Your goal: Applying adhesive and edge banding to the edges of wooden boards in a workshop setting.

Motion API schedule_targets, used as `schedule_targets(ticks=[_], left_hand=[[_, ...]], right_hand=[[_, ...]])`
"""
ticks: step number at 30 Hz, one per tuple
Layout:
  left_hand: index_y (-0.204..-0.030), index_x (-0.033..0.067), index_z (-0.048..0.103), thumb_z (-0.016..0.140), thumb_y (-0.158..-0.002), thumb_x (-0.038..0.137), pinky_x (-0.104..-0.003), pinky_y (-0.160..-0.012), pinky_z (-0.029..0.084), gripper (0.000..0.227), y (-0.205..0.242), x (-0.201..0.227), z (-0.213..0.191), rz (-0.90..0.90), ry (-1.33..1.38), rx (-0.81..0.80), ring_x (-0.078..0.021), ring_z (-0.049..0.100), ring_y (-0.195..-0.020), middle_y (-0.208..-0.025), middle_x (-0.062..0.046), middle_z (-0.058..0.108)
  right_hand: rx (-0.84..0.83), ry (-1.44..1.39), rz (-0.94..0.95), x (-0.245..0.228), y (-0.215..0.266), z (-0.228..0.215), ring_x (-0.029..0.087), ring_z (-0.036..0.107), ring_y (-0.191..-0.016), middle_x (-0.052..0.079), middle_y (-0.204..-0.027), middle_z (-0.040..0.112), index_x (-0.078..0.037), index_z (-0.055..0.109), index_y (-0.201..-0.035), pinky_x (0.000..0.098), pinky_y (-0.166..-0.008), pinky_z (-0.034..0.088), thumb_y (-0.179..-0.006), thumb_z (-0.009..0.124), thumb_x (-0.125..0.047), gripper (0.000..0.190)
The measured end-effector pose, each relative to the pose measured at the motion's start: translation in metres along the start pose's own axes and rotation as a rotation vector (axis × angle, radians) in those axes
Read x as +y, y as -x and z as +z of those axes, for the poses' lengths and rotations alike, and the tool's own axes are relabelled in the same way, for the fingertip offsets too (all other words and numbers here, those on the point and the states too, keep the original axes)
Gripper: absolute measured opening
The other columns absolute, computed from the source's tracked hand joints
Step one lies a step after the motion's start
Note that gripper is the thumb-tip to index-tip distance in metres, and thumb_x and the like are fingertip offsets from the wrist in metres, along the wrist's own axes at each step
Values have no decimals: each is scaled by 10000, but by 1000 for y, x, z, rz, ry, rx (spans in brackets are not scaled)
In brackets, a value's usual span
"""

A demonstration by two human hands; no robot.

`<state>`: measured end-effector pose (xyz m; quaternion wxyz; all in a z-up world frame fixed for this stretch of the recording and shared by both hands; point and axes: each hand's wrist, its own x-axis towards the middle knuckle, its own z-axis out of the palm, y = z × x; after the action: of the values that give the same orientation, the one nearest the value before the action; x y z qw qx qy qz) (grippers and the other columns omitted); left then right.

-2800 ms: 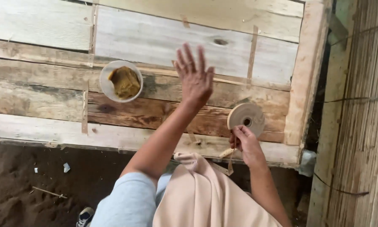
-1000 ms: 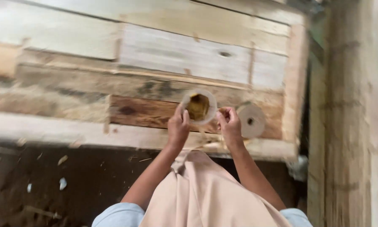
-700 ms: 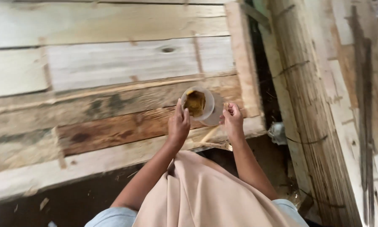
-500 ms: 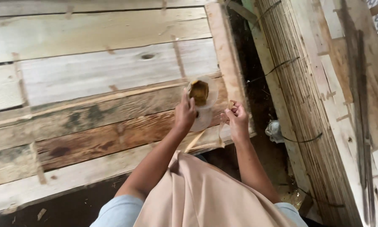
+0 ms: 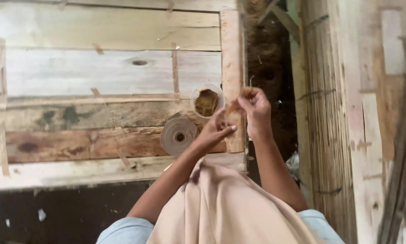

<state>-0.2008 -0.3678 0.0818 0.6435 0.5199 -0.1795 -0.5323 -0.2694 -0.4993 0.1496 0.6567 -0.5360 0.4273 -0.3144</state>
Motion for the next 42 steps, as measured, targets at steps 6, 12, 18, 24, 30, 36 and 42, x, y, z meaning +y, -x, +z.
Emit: schedule_targets(ticks=[6,12,18,24,30,36,42], left_hand=[[-1279,147,633,640,-1020,256,-223,-309,420,281,-2,-32,-43,-111,34,86,-124,569,-461,-702,-98,661],[-928,45,694,571,-1052,293,-250,-239,325,304,6,-36,-87,-189,-58,186,-146,446,-260,-546,-167,626],[-864,1,723,578,-990,277,-269,-227,343,336,-22,-52,-79,-188,-7,393,-148,462,-263,-506,-170,622],[-833,35,733,615,-959,338,-280,-229,324,349,-35,-56,-81,-277,40,470,-167,455,-253,-508,-167,624],[-774,-30,689,561,-936,245,-262,-266,297,344,-15,-3,-59,-183,7,450,-132,384,-249,-454,-146,570],[-740,37,711,597,-987,286,-235,-312,325,369,62,89,-15,-16,7,374,-147,421,-310,-472,-153,587],[-732,41,739,581,-1029,220,-202,-404,411,381,131,138,12,294,-27,107,-114,505,-397,-554,-118,680]], right_hand=[[-31,-18,-58,-25,-76,-9,140,745,-812,13,-916,669,-152,589,-1105,290,-697,671,-931,708,-80,223],[-38,76,-46,14,-143,-13,116,745,-881,-8,-964,702,-152,571,-1121,300,-740,652,-934,747,-95,264],[108,905,-792,76,-153,-23,387,403,-1416,234,-1501,418,27,353,-1565,544,-1203,320,-843,620,35,770],[-826,1305,-1068,112,-44,8,343,368,-1492,143,-1597,450,-108,478,-1541,667,-1157,263,-626,555,-144,920],[-837,1568,-979,157,-63,4,245,270,-1541,58,-1667,335,-151,299,-1620,613,-1226,160,-609,690,-102,1085],[-908,1719,-815,169,-70,9,230,178,-1578,38,-1708,242,-154,241,-1636,662,-1248,72,-688,820,-373,1133],[-976,1690,-722,150,-62,16,301,150,-1583,89,-1713,226,-112,248,-1629,696,-1231,130,-715,767,-106,1051]])
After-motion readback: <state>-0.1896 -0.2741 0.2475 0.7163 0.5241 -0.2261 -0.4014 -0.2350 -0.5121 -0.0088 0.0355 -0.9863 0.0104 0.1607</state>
